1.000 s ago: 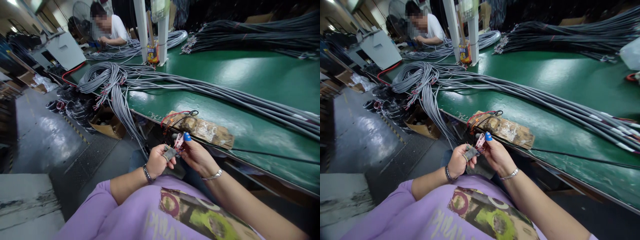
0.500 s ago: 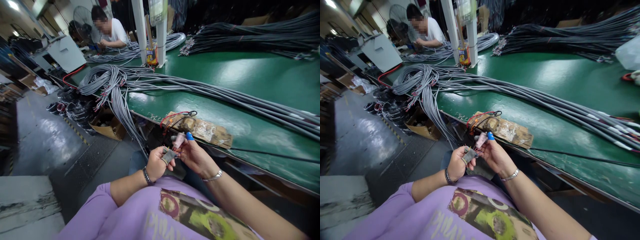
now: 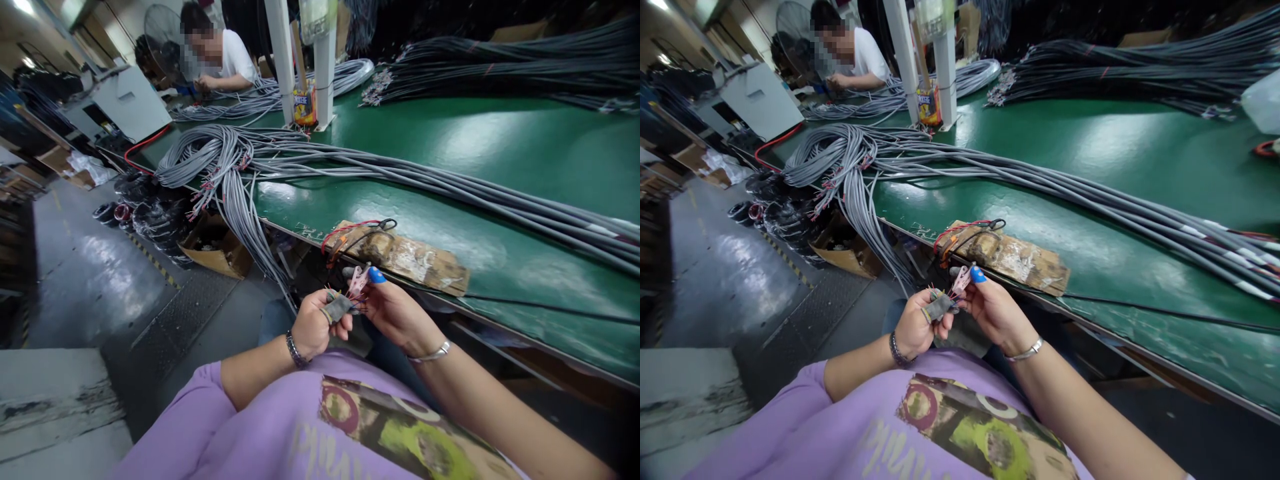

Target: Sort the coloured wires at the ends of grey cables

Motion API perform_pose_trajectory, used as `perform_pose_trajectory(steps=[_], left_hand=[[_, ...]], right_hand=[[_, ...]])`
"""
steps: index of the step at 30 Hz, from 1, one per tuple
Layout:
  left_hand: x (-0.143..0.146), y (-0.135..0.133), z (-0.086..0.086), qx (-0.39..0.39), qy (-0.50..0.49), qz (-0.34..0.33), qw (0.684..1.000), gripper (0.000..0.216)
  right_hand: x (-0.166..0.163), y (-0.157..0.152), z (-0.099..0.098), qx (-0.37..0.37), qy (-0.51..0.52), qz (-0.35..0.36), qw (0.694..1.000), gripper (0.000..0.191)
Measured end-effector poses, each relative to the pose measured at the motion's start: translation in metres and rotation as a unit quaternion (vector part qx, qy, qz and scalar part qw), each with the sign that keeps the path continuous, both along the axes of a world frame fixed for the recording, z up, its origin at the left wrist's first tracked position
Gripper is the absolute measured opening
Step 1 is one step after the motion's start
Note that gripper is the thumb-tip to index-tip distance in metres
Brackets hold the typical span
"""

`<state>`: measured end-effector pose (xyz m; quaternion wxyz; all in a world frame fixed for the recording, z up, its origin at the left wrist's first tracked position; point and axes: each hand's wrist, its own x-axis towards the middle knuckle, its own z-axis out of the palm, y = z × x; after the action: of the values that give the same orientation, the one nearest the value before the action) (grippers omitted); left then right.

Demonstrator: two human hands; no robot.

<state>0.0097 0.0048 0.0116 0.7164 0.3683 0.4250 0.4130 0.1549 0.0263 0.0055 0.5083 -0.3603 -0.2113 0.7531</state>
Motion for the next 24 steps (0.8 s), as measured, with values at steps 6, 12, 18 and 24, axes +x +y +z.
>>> perform_pose_trajectory(steps=[6,12,18,24], left_hand=[[0.004,0.003,-0.002,-0.011,-0.002,-0.007,1.000,0.042],[0.005,0.003,-0.004,-0.007,0.028,-0.018,0.999,0.043],[-0.002,-0.004,0.000,0.014,0.053,-0.026,0.998,0.048],[-0.012,-0.011,-0.002,0.066,0.130,-0.047,0.988,0.053]], right_hand=[[-0.002,0.001,-0.001,-0.002,0.014,-0.004,1.000,0.034],[-0.005,0.000,0.002,0.005,-0.005,-0.014,1.000,0.038],[0.004,-0.003,0.001,-0.036,0.016,0.030,0.999,0.042],[0.028,-0.013,-0.005,-0.019,-0.056,0.156,0.986,0.047]])
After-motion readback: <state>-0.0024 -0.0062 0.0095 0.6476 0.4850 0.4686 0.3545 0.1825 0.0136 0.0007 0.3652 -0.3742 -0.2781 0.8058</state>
